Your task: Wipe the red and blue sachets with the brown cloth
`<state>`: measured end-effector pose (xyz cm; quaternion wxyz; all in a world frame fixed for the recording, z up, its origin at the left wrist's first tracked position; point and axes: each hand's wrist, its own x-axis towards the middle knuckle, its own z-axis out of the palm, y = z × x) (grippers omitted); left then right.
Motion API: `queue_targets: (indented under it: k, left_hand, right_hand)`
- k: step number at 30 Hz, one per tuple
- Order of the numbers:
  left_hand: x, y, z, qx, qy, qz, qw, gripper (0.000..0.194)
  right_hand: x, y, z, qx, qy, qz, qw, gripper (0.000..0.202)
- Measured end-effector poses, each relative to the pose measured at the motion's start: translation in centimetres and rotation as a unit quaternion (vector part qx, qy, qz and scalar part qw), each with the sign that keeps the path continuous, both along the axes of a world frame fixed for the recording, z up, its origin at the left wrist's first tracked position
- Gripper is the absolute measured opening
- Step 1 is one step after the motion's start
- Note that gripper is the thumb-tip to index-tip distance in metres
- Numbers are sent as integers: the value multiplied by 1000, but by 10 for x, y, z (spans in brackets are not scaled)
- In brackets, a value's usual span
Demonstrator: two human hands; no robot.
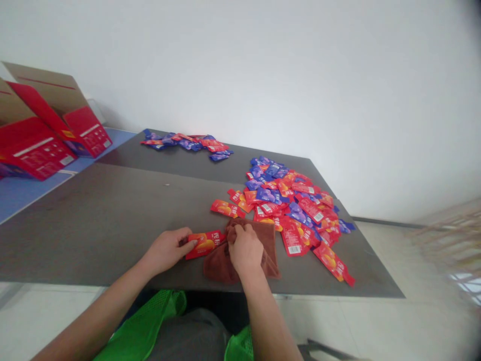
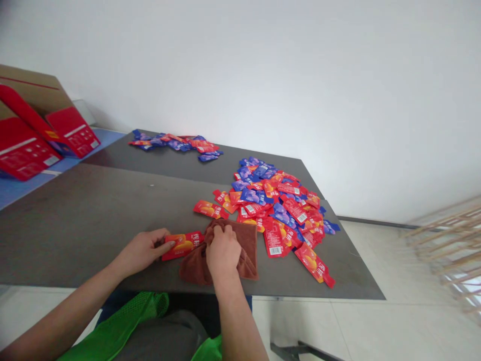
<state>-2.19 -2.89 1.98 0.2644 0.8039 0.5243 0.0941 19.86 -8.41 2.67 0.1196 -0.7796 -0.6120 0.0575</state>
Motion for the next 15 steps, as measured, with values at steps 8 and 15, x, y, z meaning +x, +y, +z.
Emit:
queue_targets:
  k: [8,15]
  left_hand:
    - [-3,2,-3,-3,-20,0,1000,25]
    - [-1,1,-1,2,10,2,1000,32]
  right_hand:
    - [-48,-19,23,83,61,125,987,15]
    - [-29,-5,0,-4,30,57,998,13]
